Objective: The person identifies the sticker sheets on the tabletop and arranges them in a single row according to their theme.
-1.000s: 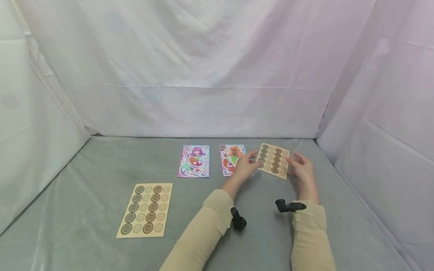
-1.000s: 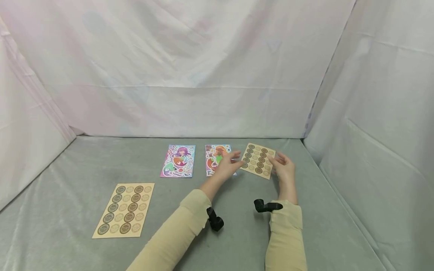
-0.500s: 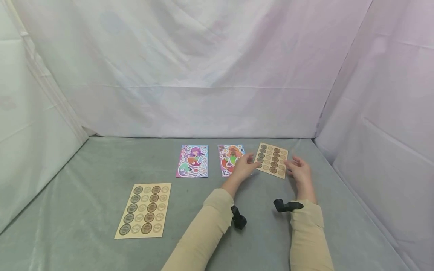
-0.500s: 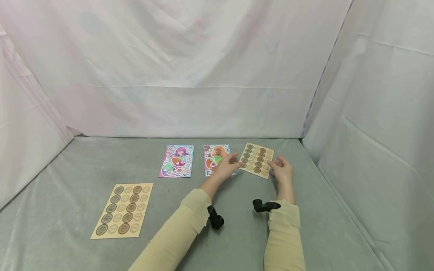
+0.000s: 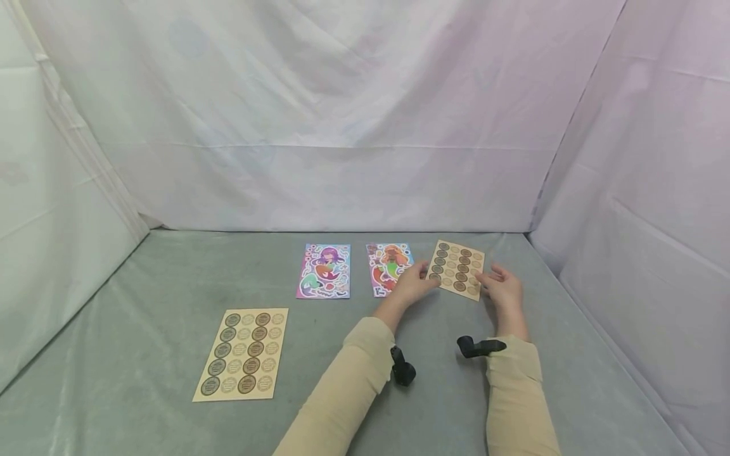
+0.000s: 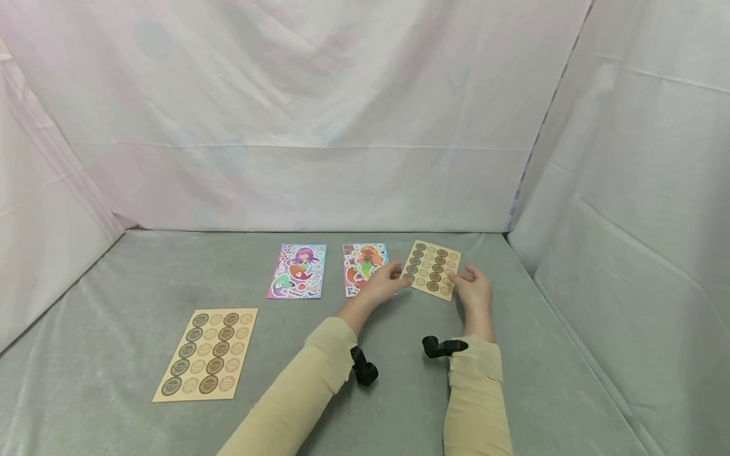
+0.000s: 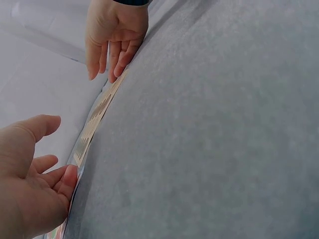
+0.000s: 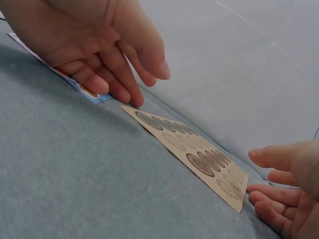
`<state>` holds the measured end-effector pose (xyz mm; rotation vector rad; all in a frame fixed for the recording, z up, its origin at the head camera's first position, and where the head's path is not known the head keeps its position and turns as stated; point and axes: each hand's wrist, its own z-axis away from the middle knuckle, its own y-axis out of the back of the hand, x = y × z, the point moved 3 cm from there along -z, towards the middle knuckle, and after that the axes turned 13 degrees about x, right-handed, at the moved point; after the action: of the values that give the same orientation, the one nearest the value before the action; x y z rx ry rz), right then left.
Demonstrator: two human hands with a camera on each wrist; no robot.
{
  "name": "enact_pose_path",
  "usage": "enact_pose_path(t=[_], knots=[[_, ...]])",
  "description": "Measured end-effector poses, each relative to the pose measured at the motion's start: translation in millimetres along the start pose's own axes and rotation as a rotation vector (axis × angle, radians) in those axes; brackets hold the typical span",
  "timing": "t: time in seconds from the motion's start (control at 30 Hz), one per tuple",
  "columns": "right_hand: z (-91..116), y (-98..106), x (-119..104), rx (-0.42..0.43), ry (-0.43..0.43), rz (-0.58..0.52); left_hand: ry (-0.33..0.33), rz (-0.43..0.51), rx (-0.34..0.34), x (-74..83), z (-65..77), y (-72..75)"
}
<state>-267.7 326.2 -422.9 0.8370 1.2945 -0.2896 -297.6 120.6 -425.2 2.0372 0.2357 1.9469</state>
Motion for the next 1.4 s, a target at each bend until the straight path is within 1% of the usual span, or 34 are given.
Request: enact_pose_path(t=[0.1,0.2,0.43,0.57,0.77,0.97,1.07,1.17,1.4], knots=[[0.7,0.5,0.0,0.005,0.0,0.006,-0.011,0.006,-0.015,1.2,0.7,-0.6],[0.8,1.5,-0.3,0.004,-0.005,-0.001,-0.018,-0.008,-0.024,2.4,0.8,-0.9],[0.4,1.0,-1.7,-0.006,-0.026,-0.02,-0.017,-0.035,-0.039,2.3,-0.5,-1.5],[-0.2,0.3,-2.4,-0.005,-0.044,-0.019,-0.003,-0.024,-0.038,1.8,-1.7,-2.4],[-0.8,0.0,-2.5,-0.004,-0.068,-0.021,0.033,0.026,-0.036,2.8,0.7,-1.7],[1.1,0.8,-3.3,-0.015,-0.084,-0.041,0.041,0.065,0.006,4.2,3.8,-1.6],[1.5,0.2,-3.0,-0.022,-0.085,-0.058,0.054,0.095,0.033,1.5,1.7,-4.2],[1.9,-0.6,-2.9,-0.021,-0.079,-0.074,0.057,0.106,0.057,-1.6,-0.8,-7.2],[2.8,-2.8,-4.7,-0.004,-0.048,-0.054,0.034,0.142,0.088,-0.5,-0.7,-9.3]])
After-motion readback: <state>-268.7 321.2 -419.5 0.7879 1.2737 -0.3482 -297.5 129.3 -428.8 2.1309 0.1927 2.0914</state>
